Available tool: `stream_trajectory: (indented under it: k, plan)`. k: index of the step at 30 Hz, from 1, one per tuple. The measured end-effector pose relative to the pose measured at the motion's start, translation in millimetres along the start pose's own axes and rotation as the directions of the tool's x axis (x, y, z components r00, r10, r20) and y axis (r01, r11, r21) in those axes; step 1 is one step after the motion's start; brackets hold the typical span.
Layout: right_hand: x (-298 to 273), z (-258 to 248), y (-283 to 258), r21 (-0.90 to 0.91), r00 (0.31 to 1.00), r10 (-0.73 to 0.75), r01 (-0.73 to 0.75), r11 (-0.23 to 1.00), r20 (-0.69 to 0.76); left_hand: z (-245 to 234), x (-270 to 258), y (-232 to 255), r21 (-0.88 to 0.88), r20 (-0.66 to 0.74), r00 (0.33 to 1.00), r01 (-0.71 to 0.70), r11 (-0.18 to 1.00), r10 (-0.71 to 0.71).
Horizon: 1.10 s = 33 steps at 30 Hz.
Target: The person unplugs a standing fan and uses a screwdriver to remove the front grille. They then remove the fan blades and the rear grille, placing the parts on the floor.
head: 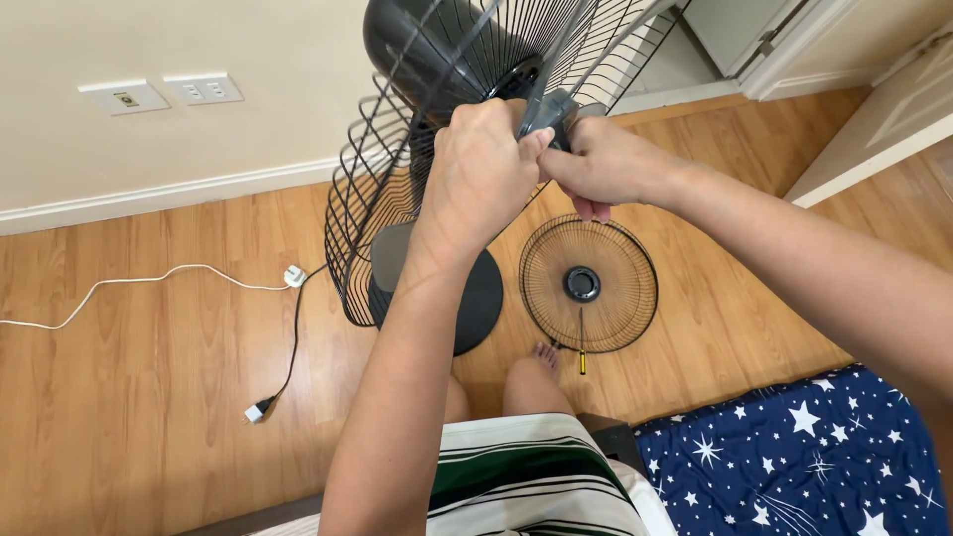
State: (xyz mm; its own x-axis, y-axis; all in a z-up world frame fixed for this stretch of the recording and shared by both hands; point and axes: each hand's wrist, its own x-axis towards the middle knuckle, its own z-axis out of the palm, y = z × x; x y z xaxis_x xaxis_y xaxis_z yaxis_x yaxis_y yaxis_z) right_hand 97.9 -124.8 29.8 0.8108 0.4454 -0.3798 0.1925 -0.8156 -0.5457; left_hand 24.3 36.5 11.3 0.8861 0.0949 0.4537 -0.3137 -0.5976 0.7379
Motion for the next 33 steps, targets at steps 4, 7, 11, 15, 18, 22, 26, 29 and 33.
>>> stream_trajectory:
  k: [4, 7, 11, 15, 18, 22, 26, 29, 33]
  plan:
    - [-2, 0, -4, -0.144, 1.000, -0.016, 0.012, 0.990, -0.024, 9, 2, -10, 0.100, -0.082, 0.983, -0.158, 0.982, 0.166]
    - [-2, -1, -3, -0.168, 0.999, -0.016, 0.009, 0.986, -0.040, 12, 5, -10, 0.128, -0.141, 0.959, -0.229, 0.965, 0.246]
    - [2, -4, 1, -0.183, 0.999, 0.018, -0.008, 0.983, 0.049, 5, 6, -5, 0.090, 0.005, 0.995, -0.095, 0.991, 0.095]
    - [6, -9, 9, 0.255, 0.958, 0.046, -0.122, 0.959, 0.283, 1, 6, 3, 0.019, 0.030, 0.997, -0.072, 0.997, 0.071]
    - [10, -5, 10, 0.324, 0.964, 0.040, -0.127, 0.937, 0.263, -1, 12, 3, -0.006, 0.076, 0.996, -0.045, 0.999, 0.045]
    - [6, -3, 2, 0.011, 0.994, 0.090, -0.091, 0.996, 0.066, 0, 17, 2, 0.034, 0.065, 0.994, -0.087, 0.996, 0.085]
    - [0, -3, -14, -0.165, 0.994, 0.108, -0.109, 0.980, -0.011, 4, 19, -3, 0.051, 0.020, 0.993, -0.116, 0.992, 0.115]
    - [-5, -5, -23, -0.220, 0.996, 0.086, -0.092, 0.971, -0.037, 7, 20, -5, 0.060, -0.007, 0.992, -0.122, 0.991, 0.122]
    - [-6, -5, -21, -0.296, 0.997, 0.034, -0.053, 0.954, -0.069, 12, 20, -6, 0.067, 0.017, 0.997, -0.074, 0.995, 0.073]
